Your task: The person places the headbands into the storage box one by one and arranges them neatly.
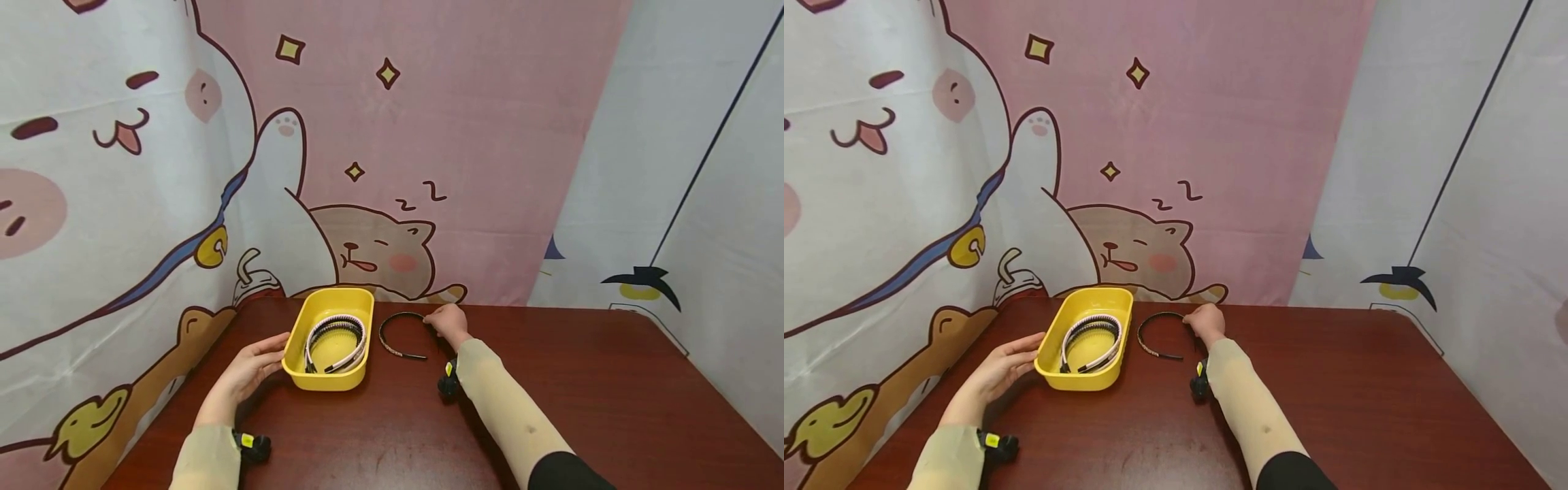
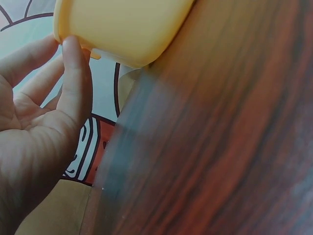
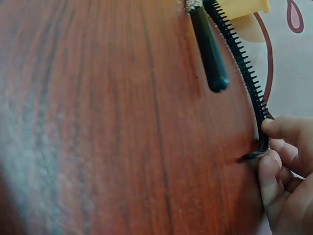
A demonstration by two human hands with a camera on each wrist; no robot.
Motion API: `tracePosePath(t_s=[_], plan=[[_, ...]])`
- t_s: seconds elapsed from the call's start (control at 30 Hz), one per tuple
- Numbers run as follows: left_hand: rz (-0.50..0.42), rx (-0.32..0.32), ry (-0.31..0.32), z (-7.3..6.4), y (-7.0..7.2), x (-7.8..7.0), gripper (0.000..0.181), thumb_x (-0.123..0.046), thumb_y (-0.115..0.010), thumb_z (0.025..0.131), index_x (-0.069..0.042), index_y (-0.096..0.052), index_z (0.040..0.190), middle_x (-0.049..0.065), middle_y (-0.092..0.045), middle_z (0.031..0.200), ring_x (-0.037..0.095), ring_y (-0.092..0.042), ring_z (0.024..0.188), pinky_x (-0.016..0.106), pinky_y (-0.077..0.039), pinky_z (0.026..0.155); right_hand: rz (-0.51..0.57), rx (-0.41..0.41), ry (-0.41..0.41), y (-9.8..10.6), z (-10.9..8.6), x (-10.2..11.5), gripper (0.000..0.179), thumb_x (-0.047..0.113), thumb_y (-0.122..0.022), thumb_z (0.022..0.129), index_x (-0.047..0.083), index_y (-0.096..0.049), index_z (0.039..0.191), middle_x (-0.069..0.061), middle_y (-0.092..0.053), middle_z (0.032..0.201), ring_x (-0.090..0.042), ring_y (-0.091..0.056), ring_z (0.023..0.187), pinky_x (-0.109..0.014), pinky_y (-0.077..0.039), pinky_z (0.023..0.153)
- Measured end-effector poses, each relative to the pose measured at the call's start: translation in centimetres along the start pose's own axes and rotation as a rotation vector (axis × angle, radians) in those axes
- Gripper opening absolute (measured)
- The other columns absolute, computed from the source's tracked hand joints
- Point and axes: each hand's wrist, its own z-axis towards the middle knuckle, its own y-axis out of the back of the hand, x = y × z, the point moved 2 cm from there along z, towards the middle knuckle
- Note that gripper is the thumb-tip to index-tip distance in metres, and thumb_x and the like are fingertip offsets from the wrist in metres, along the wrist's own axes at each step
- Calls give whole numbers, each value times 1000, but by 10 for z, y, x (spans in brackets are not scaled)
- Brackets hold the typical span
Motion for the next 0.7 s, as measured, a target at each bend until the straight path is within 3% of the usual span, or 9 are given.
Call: tracePosePath(t_s=[0.3, 0.47, 0.7], plan=[[8, 10, -9, 0, 0, -1, 57, -1, -58, 95, 9, -33, 145, 11, -58, 130, 15, -63, 103, 26, -53, 85, 55, 26, -1, 9, -3, 3, 21, 17, -74, 81, 1, -73, 69, -8, -65, 62, -18, -59, 53, -33, -54, 56], [16, 16, -9, -1, 0, -1, 57, -2, -57, 96, 9, -32, 146, 12, -57, 131, 15, -63, 104, 26, -52, 86, 108, 66, -67, 16, -1, 1, 20, 16, -75, 81, -2, -73, 71, -9, -66, 67, -20, -62, 62, -32, -56, 57], [3, 21, -5, -2, -2, -1, 58, -3, -58, 96, 8, -31, 146, 11, -57, 132, 14, -63, 105, 26, -52, 86, 198, 169, -126, 24, -5, -2, 14, 9, -72, 80, -4, -72, 77, -10, -68, 68, -19, -61, 57, -31, -54, 55]])
